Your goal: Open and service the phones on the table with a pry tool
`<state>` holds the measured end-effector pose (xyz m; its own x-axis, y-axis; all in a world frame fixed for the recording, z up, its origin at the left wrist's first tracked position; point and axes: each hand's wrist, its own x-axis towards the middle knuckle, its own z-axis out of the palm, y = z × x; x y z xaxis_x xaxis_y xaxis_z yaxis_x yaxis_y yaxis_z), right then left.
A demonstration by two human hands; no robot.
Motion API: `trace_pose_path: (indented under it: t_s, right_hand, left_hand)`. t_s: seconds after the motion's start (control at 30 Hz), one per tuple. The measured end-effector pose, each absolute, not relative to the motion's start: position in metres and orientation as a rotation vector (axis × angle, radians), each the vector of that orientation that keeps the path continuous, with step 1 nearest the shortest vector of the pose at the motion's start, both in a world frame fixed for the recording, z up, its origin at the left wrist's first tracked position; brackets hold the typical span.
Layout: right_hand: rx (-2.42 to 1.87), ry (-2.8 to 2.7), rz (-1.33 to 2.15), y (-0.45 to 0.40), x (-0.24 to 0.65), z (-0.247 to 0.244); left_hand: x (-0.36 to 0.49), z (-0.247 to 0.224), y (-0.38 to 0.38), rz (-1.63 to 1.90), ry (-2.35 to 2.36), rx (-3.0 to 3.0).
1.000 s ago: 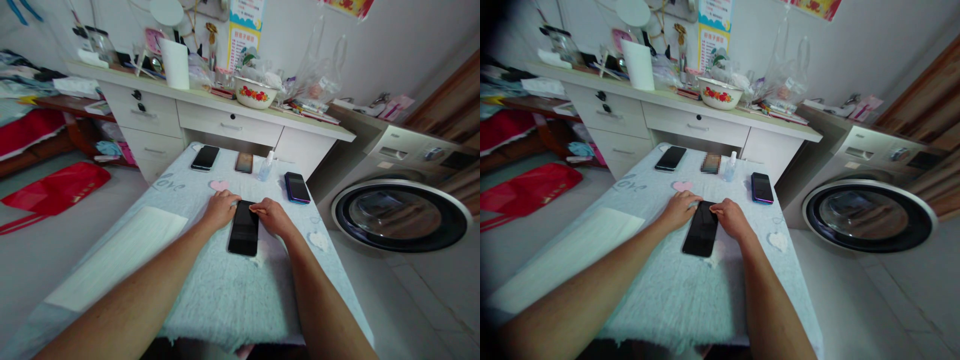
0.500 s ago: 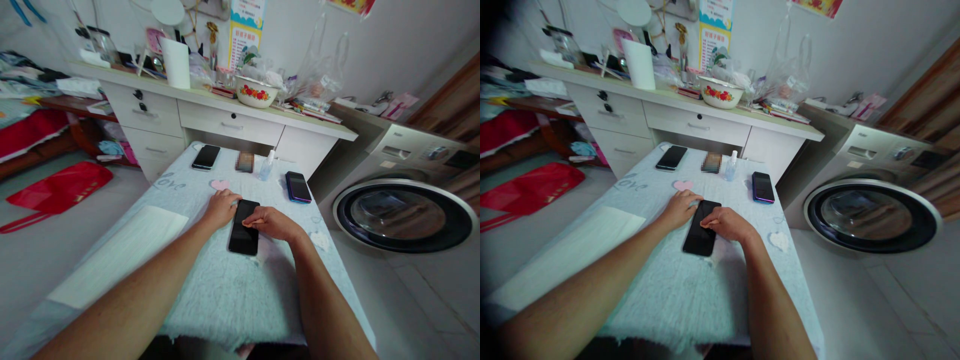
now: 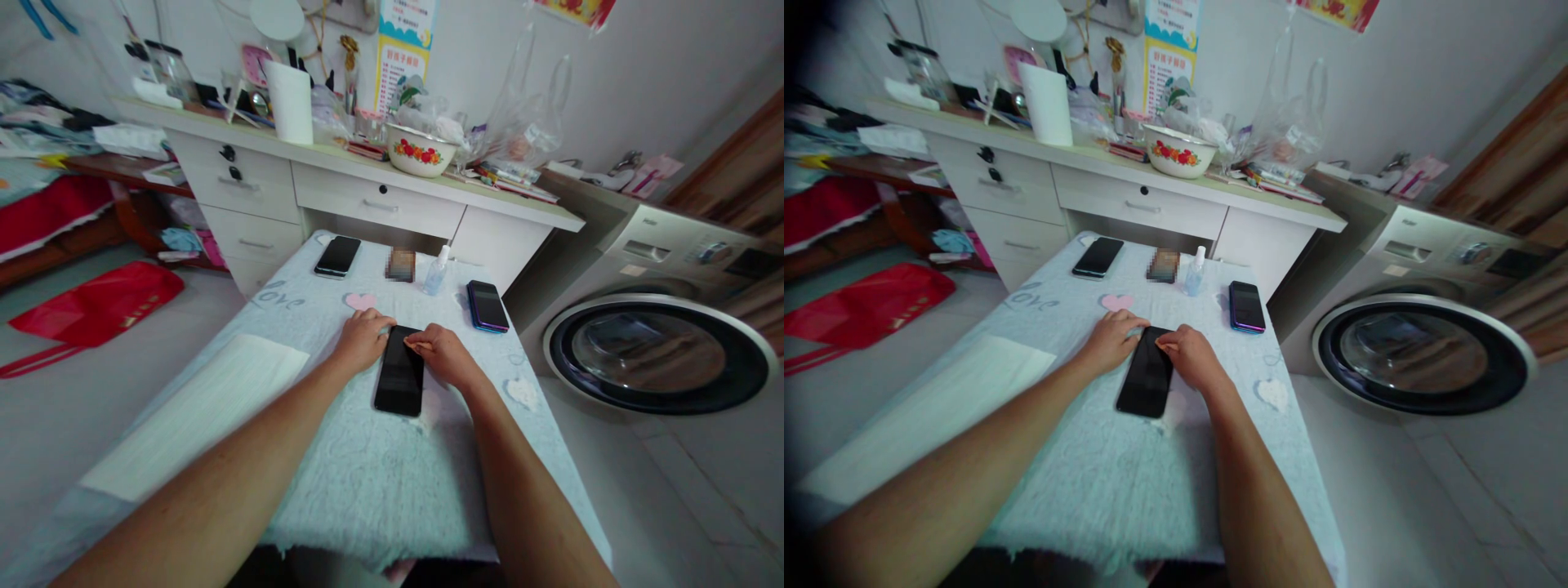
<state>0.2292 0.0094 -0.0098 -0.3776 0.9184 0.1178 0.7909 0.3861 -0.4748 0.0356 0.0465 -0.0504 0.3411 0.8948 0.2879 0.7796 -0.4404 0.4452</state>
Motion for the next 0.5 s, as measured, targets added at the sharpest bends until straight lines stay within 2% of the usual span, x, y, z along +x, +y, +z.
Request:
trace_pose_path:
  t_s: [0.2, 0.5]
  right_hand:
    - [-1.657, -2.297, 0.284, 0.013, 0.221, -0.012]
    - [-1.677, -2.353, 0.254, 0.017, 0.208, -0.011]
  left_hand:
    - [0.036, -0.051, 0.047, 0.745, 1.518, 2.387]
    - [0.037, -0.051, 0.047, 0.722, 1.530, 2.403]
